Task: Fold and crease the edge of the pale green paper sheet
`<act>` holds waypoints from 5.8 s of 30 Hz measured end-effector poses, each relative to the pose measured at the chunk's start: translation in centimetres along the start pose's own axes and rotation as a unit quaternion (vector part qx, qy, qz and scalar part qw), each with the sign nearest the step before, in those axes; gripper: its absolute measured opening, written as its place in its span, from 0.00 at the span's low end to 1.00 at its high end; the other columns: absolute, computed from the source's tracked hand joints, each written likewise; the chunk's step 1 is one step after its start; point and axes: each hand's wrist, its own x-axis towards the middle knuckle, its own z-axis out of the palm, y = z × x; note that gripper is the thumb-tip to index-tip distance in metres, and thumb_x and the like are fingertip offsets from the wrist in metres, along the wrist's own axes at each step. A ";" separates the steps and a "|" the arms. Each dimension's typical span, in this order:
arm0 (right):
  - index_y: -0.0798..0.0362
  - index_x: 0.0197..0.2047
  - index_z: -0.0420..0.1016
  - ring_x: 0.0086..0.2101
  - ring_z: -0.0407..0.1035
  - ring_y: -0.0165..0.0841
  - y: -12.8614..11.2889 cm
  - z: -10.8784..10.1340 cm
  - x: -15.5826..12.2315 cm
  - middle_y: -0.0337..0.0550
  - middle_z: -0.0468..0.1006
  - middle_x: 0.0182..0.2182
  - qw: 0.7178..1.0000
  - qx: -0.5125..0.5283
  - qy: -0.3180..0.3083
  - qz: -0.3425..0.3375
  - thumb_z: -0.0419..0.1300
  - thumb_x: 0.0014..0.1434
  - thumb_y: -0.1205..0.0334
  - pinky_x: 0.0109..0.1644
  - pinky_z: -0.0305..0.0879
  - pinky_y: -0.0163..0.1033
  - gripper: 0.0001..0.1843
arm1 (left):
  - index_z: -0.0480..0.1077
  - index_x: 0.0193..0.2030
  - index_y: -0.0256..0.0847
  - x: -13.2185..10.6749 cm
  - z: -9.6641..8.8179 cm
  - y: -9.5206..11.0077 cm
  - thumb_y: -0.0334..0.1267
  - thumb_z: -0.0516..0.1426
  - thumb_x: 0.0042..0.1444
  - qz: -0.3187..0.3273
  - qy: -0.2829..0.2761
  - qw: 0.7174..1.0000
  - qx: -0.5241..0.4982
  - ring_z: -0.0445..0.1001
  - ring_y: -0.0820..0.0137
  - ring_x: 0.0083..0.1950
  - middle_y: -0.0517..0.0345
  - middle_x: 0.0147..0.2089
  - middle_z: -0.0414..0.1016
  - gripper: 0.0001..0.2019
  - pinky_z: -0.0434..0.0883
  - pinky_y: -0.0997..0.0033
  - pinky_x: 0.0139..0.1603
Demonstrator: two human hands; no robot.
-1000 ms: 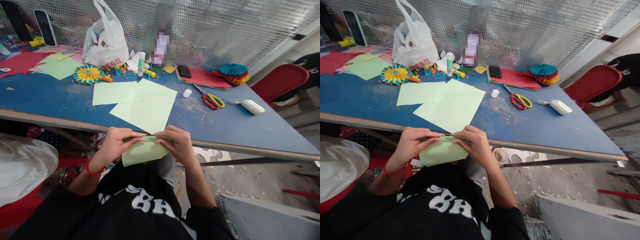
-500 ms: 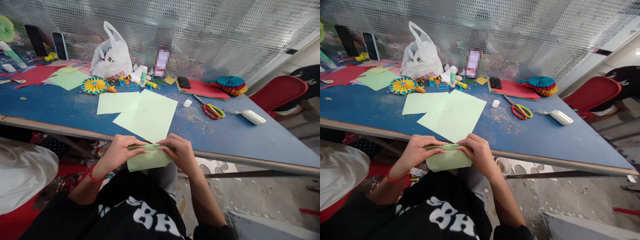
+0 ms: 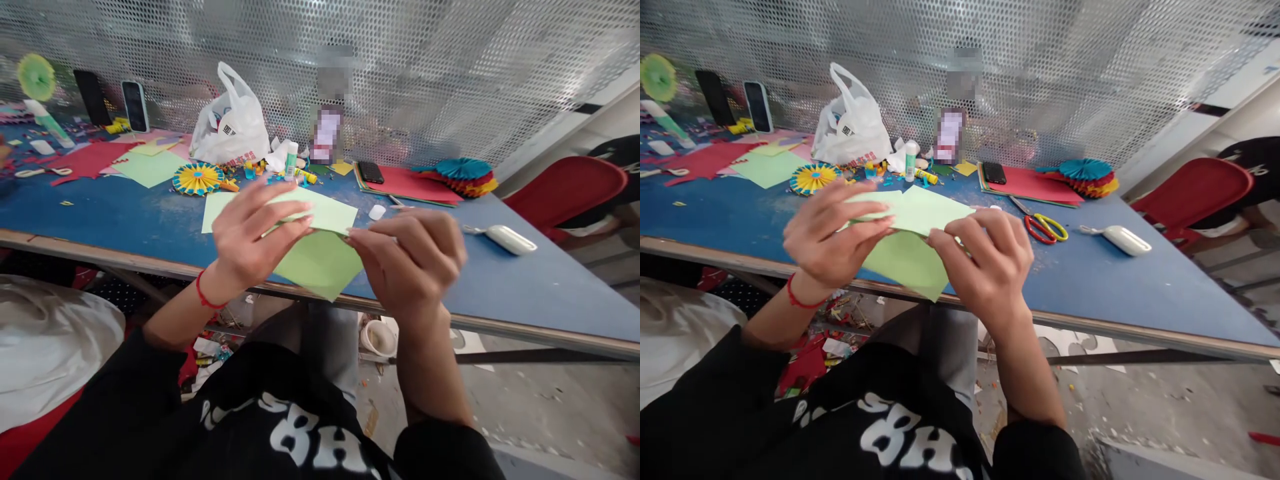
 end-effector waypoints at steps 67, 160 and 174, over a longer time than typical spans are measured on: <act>0.55 0.74 0.69 0.65 0.73 0.42 -3.9 5.7 -8.6 0.51 0.78 0.66 0.968 0.081 -0.215 0.102 0.50 0.78 0.62 0.68 0.70 0.51 0.25 | 0.64 0.76 0.28 -9.3 2.7 0.7 0.55 0.50 0.77 -0.084 -0.314 0.945 0.047 0.67 0.51 0.77 0.36 0.76 0.68 0.34 0.55 0.42 0.82; 0.55 0.71 0.70 0.68 0.69 0.46 -3.1 5.4 -13.5 0.54 0.76 0.68 0.980 -0.029 -0.134 0.141 0.55 0.76 0.54 0.80 0.43 0.67 0.25 | 0.75 0.38 0.41 -6.0 2.3 -4.4 0.47 0.66 0.59 -0.214 -0.313 0.903 -0.200 0.72 0.66 0.39 0.57 0.39 0.73 0.11 0.69 0.67 0.42; 0.52 0.76 0.63 0.70 0.66 0.47 -3.3 4.6 -13.6 0.52 0.72 0.71 0.976 -0.035 -0.161 0.140 0.57 0.76 0.54 0.80 0.39 0.67 0.30 | 0.74 0.41 0.43 -7.0 1.2 -4.3 0.44 0.61 0.66 -0.222 -0.298 0.898 -0.238 0.74 0.66 0.44 0.56 0.43 0.74 0.08 0.71 0.66 0.48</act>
